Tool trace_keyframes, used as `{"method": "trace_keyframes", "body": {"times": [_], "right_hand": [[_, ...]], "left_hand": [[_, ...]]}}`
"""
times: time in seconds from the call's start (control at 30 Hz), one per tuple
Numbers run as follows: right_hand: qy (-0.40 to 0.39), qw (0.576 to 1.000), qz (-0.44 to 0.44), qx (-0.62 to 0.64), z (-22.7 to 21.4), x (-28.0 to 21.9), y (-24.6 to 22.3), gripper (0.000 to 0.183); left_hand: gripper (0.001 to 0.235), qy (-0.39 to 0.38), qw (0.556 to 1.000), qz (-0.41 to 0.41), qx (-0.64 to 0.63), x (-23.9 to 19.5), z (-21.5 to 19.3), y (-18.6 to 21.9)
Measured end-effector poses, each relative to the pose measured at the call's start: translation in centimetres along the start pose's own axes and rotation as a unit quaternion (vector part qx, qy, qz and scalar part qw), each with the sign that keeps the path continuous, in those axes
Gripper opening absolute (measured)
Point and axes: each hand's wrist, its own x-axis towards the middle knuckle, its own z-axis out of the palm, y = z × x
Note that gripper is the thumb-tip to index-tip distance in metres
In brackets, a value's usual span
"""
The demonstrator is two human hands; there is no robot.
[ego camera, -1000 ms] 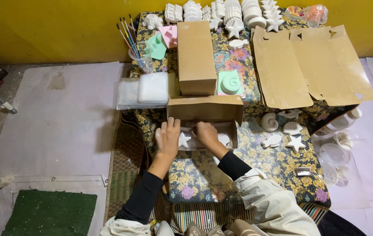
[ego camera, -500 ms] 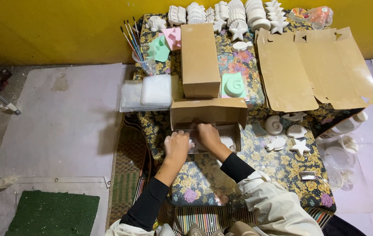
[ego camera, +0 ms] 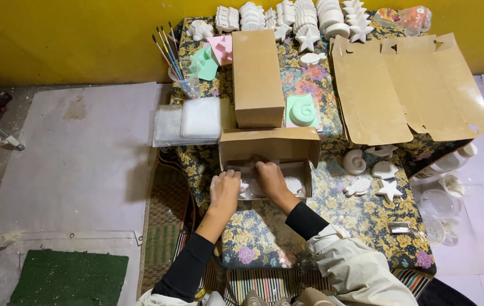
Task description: The person places plaster shapes into small plastic bags and then arranges the bags inside a cardboard box.
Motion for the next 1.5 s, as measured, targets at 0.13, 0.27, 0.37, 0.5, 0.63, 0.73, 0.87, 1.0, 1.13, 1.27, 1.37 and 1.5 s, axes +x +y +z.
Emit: {"method": "trace_keyframes", "body": {"times": [0.13,0.27,0.37,0.5,0.63,0.73,0.87,1.0,1.13,1.27,1.37,1.5], "right_hand": [[0.005,1.0,-0.017,-0.004,0.7,0.1,1.1,0.008],[-0.024,0.998,-0.044,-0.044,0.5,0.2,1.1,0.009],[-0.03,0.995,-0.064,-0.076,2.5,0.6,2.9,0.008],[-0.017,0.991,-0.086,-0.104,4.0,1.4,3.9,0.009],[-0.011,0.989,-0.086,-0.123,3.6,1.5,3.6,0.007],[-0.011,0.988,-0.081,-0.129,3.7,1.6,3.5,0.008],[-0.013,0.997,-0.031,-0.07,1.8,1.0,2.4,0.01],[-0.007,1.0,0.013,-0.004,0.0,-0.4,1.6,0.015],[0.043,0.997,-0.033,0.047,-6.9,-3.1,-2.4,0.01],[0.166,0.979,-0.064,0.095,-5.6,-5.7,1.4,0.01],[0.24,0.964,-0.026,0.107,-5.9,-7.8,2.8,0.014],[0.249,0.959,0.09,0.097,-8.6,-9.9,3.1,0.042]], "left_hand": [[0.041,-0.004,1.0,0.006,-0.002,-0.3,-1.3,0.3],[0.039,0.003,1.0,0.009,0.003,-0.2,-0.4,0.0],[0.038,0.014,1.0,0.013,0.0,-0.2,-1.1,0.6],[0.038,0.033,0.999,0.023,0.024,0.2,-0.4,0.8],[0.037,0.035,0.998,0.033,0.042,0.0,-1.0,0.7],[0.035,0.011,0.998,0.029,0.048,0.3,0.2,0.0],[0.029,-0.032,0.999,0.022,0.023,0.2,-1.1,0.0],[0.031,0.028,0.994,0.027,-0.105,-0.9,-5.8,1.2],[0.023,0.049,0.811,-0.077,-0.578,-4.0,-5.2,2.8],[0.034,-0.083,0.235,-0.045,-0.967,-9.6,4.5,3.3],[0.039,-0.122,0.058,-0.007,-0.991,-12.5,3.1,6.1],[0.044,-0.162,-0.012,0.013,-0.987,-12.9,1.0,8.5]]}}
